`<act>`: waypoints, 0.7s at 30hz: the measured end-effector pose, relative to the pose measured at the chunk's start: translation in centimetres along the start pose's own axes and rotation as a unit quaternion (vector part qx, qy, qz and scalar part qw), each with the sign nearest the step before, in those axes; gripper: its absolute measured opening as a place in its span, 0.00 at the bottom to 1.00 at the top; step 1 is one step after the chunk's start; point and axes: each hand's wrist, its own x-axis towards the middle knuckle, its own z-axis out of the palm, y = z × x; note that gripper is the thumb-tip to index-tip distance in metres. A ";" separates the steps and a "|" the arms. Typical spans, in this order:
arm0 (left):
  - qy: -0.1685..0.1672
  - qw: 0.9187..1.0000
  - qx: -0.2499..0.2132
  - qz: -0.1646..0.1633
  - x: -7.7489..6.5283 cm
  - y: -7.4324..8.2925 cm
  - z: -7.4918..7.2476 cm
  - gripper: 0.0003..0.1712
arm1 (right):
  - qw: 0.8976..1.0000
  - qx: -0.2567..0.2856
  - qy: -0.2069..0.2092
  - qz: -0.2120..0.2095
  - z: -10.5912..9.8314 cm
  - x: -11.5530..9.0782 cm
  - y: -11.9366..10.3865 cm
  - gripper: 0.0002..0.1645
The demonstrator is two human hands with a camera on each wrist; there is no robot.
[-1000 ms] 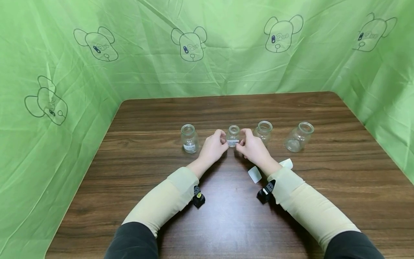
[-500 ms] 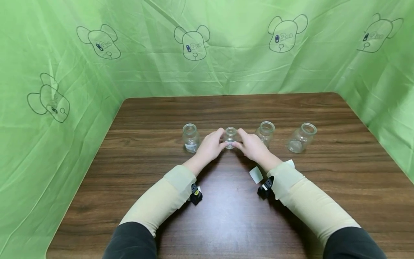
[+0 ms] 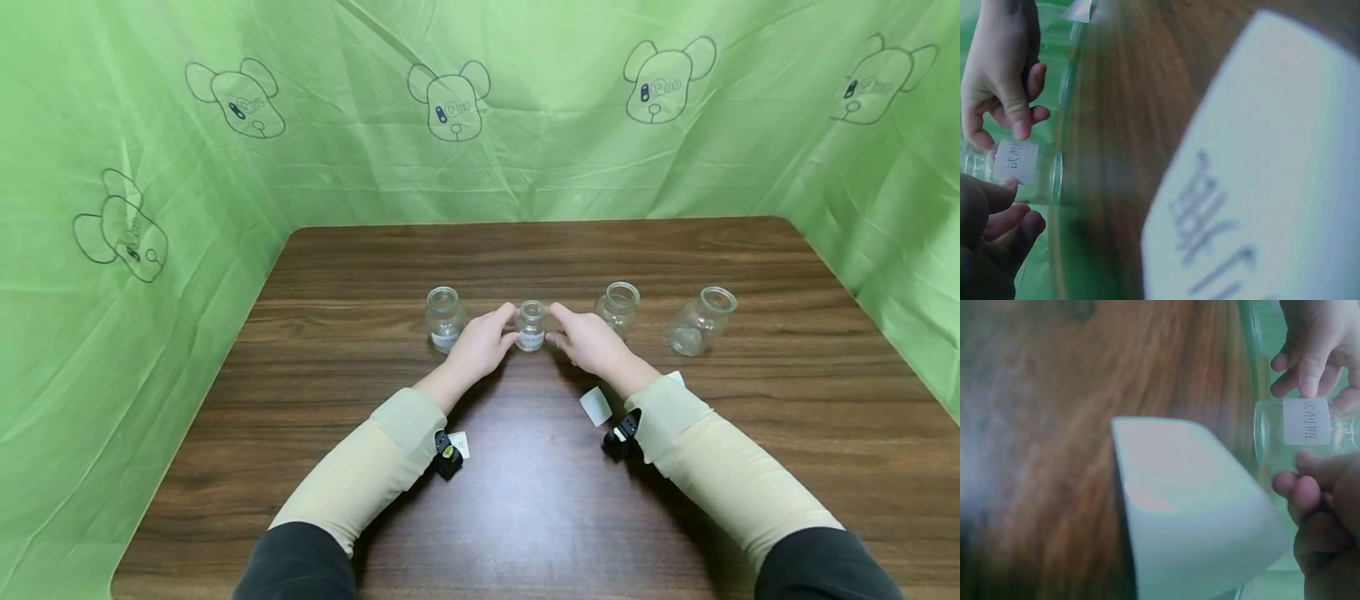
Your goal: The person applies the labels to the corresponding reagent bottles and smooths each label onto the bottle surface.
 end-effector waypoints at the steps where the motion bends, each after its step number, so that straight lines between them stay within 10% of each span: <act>1: -0.005 1.000 -0.007 -0.005 0.0 -0.1 0.0 0.16 | 1.000 0.009 -0.011 0.011 0.0 0.0 0.0 0.19; 7: -0.026 0.997 -0.058 -0.032 0.1 -0.1 -0.1 0.17 | 1.000 0.010 -0.010 0.012 -0.1 0.3 -0.1 0.21; 14: -0.027 0.999 -0.017 -0.004 0.1 -0.1 -0.5 0.13 | 0.998 -0.037 0.034 -0.049 -0.3 0.5 0.1 0.15; 21: -0.023 1.000 -0.002 -0.002 -0.2 -0.5 -0.7 0.14 | 0.998 0.039 -0.035 0.031 -0.1 0.6 -0.4 0.18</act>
